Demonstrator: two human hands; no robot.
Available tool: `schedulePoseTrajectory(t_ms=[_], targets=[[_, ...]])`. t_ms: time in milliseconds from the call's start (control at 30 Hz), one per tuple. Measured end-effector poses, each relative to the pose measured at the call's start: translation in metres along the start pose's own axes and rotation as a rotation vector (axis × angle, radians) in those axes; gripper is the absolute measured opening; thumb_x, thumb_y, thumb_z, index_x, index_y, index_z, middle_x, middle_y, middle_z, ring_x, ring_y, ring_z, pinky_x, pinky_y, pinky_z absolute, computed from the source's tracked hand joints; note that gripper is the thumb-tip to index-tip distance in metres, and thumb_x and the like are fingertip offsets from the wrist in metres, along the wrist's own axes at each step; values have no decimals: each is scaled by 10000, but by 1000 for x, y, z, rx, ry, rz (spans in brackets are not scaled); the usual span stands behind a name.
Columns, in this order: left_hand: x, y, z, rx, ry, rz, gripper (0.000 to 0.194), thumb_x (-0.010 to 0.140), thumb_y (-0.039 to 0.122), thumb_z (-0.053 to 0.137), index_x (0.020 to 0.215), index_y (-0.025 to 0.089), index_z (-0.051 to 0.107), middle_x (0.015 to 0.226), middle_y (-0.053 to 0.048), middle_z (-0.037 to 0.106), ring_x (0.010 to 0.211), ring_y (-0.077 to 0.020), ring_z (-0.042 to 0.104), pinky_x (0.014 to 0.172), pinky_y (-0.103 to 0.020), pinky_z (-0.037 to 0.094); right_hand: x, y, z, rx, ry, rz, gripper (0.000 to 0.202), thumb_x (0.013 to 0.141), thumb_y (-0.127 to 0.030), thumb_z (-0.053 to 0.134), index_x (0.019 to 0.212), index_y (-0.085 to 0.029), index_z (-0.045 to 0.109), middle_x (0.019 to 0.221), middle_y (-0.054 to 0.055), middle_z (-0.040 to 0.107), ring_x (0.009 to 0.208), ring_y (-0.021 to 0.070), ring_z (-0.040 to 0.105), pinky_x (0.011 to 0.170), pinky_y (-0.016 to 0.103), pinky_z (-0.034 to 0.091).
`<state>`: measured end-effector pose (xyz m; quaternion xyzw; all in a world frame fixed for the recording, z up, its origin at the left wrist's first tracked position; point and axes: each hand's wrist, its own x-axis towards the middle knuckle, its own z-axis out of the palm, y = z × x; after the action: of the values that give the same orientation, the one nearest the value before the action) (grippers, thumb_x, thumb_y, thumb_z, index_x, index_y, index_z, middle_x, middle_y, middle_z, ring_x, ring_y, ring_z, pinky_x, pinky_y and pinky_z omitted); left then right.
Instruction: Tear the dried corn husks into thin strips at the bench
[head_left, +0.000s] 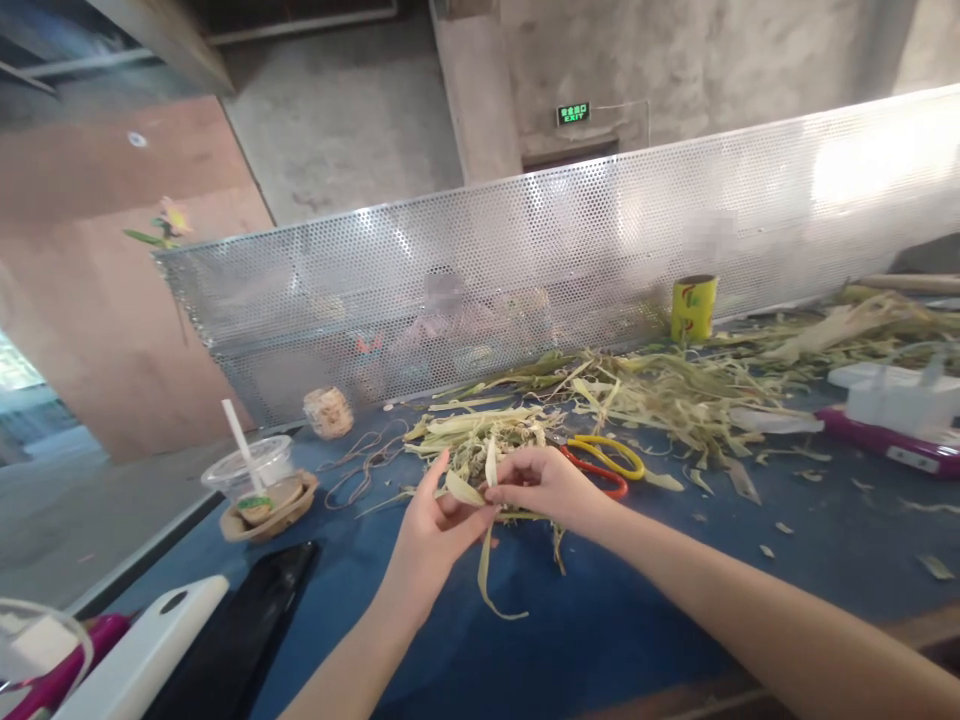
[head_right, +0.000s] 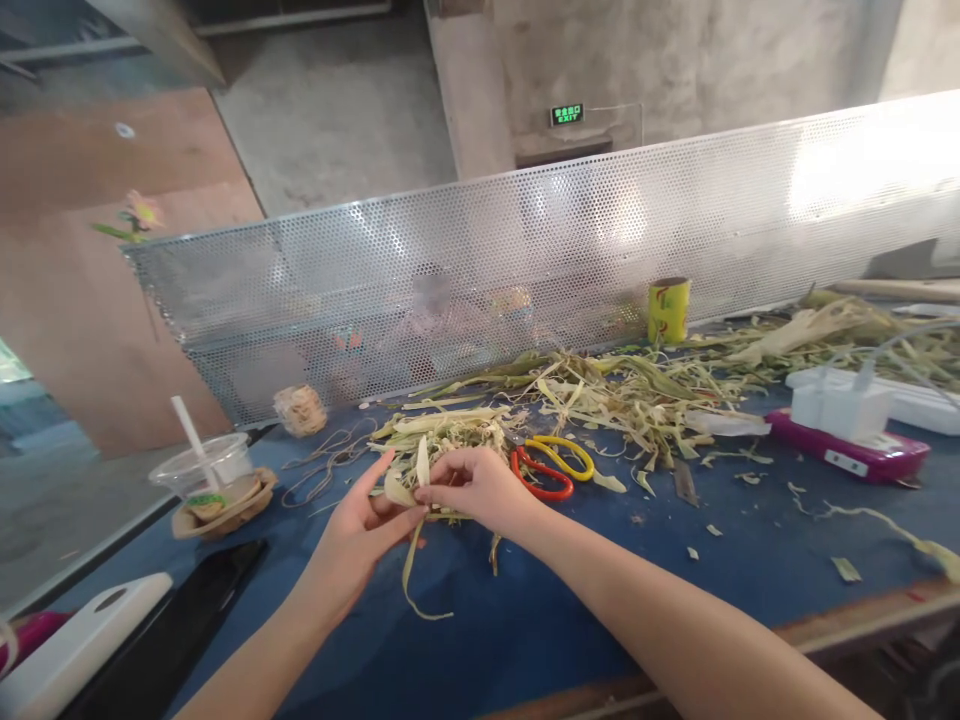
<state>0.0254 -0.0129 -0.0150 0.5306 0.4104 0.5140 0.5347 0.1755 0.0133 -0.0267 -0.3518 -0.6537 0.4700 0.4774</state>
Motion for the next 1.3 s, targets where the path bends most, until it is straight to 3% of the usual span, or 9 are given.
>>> schedulePoseTrajectory(t_ms=[100, 200, 433, 667, 1000, 1133, 1233, 1300], targets=[[0, -3, 1, 33, -12, 1, 1065, 569, 188, 749, 1404, 110, 93, 674, -21, 662, 628, -176, 600, 535, -280, 498, -1, 0, 1, -18, 89, -6, 212, 624, -296, 699, 581, -148, 552, 555, -35, 529, 504, 73, 461, 510, 212, 363], [0, -2, 3, 61, -30, -6, 1032, 600, 201, 728, 1405, 101, 88, 617, 3, 627, 607, -167, 577, 518, -269, 477, -4, -1, 1, 11, 75, -16, 210, 655, -280, 676, 577, -156, 526, 538, -39, 527, 482, 70, 457, 495, 208, 365], [-4, 2, 8, 30, -51, -53, 974, 637, 162, 704, 1405, 146, 105, 768, -15, 637, 644, -127, 553, 539, -235, 468, -4, -1, 0, 93, 53, 10, 266, 662, -328, 674, 572, -163, 486, 528, -31, 550, 453, 66, 448, 469, 200, 364], [0, -1, 4, 26, -32, -136, 874, 683, 236, 687, 1391, 141, 182, 572, 53, 536, 533, -108, 529, 506, -232, 454, -6, -2, 2, 50, 55, -33, 287, 672, -364, 671, 594, -168, 477, 528, -42, 521, 484, 77, 474, 491, 203, 383], [0, 3, 3, -116, -67, -232, 818, 620, 125, 737, 1332, 201, 342, 776, 0, 655, 633, -104, 598, 530, -189, 457, -6, -1, 2, 38, 65, -2, 306, 704, -391, 628, 582, -174, 450, 499, -53, 489, 451, 63, 444, 462, 194, 369], [4, 0, -3, -180, 37, -270, 693, 682, 88, 682, 1298, 172, 377, 684, 10, 650, 593, -101, 613, 550, -190, 505, -8, -10, -8, -301, 116, -42, 199, 766, -362, 559, 723, -168, 548, 606, -11, 558, 520, 97, 516, 496, 219, 408], [6, 0, -8, -225, 54, -331, 590, 693, 11, 642, 1231, 144, 441, 716, -20, 675, 594, -97, 631, 603, -185, 531, -16, -19, -13, -768, 196, -255, 286, 765, -371, 570, 961, -169, 524, 785, 41, 595, 600, 137, 539, 536, 267, 425], [8, 0, -9, -266, 40, -350, 521, 679, -17, 640, 1160, 120, 494, 744, -37, 687, 611, -99, 638, 594, -167, 531, -21, -21, -12, -1046, 235, -525, 240, 798, -331, 537, 977, -171, 522, 874, 81, 598, 732, 178, 553, 647, 324, 437]])
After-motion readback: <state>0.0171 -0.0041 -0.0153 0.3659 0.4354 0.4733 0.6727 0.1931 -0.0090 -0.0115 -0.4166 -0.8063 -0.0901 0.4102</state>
